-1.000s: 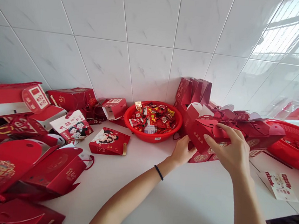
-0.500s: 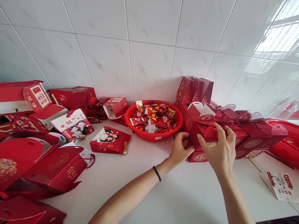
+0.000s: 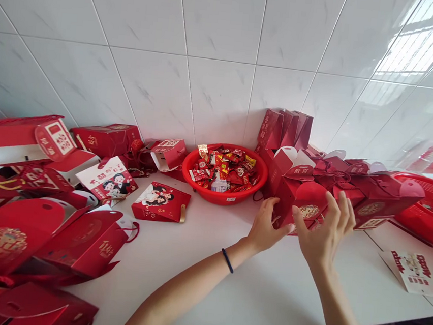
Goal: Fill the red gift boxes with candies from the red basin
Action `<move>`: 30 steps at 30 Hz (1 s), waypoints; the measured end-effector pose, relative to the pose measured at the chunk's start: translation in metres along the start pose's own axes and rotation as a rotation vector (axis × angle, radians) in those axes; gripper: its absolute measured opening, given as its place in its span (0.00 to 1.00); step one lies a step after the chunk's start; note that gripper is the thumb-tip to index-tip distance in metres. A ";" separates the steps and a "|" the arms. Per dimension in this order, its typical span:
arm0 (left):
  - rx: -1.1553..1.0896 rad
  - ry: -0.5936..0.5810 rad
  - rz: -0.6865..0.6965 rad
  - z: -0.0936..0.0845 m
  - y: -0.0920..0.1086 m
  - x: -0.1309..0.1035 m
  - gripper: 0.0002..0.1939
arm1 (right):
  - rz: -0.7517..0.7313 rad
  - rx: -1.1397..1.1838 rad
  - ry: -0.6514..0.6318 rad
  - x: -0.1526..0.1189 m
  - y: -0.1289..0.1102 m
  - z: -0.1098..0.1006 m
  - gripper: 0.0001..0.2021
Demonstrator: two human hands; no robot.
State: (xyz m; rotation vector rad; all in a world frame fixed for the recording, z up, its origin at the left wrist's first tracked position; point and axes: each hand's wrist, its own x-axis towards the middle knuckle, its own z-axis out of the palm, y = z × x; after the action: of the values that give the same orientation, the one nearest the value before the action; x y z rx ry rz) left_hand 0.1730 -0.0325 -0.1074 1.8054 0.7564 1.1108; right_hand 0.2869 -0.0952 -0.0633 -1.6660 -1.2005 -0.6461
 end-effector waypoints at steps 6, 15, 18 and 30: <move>0.027 0.020 0.079 0.004 -0.002 0.005 0.23 | 0.107 0.050 0.069 -0.025 0.023 -0.006 0.19; 0.195 -0.019 0.114 0.002 0.001 0.015 0.23 | 0.161 0.101 -0.043 -0.034 0.034 0.008 0.23; 0.216 -0.041 0.096 -0.003 0.003 0.016 0.22 | 0.177 0.131 -0.073 -0.037 0.034 0.010 0.23; 0.259 -0.281 0.099 -0.040 0.011 0.013 0.24 | 0.206 0.255 -0.266 -0.044 0.030 0.004 0.19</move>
State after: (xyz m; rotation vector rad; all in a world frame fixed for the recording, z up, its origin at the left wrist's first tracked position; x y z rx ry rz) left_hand 0.1426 -0.0120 -0.0834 2.1817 0.6707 0.8237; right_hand 0.2971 -0.1120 -0.1132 -1.6627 -1.2184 -0.1390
